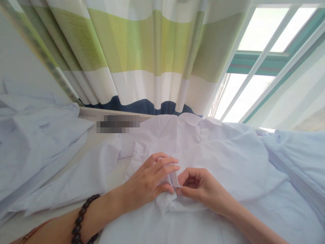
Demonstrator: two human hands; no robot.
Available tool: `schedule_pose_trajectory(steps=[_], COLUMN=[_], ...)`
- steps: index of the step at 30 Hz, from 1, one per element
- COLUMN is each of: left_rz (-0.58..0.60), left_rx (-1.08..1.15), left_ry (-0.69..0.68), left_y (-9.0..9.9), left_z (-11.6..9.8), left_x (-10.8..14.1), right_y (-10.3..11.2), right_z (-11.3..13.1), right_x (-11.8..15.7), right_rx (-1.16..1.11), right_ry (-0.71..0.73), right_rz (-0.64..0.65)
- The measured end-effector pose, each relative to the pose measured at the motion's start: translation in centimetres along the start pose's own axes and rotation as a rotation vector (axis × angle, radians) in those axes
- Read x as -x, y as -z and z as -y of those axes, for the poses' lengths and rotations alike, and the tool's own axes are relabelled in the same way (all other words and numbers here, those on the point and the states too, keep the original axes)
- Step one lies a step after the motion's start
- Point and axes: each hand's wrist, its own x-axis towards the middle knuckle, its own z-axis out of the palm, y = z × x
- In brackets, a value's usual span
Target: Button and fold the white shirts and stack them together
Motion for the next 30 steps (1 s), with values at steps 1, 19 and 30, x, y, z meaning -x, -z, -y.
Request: schedule_pose_trajectory(steps=[1, 19, 30], left_rz=[0.026, 0.082, 0.040], left_rx=[0.013, 0.113, 0.168], left_ry=[0.009, 0.085, 0.091], left_y=[0.07, 0.25, 0.32], left_z=[-0.05, -0.03, -0.28], left_x=[-0.06, -0.10, -0.36], right_y=[-0.03, -0.82, -0.64], right_z=[-0.02, -0.10, -0.99], right_x=[0.01, -0.06, 0.31], right_rx=[0.009, 0.110, 0.221], right_ry=[0.001, 0.003, 0.150], right_rz=[-0.003, -0.157, -0.124])
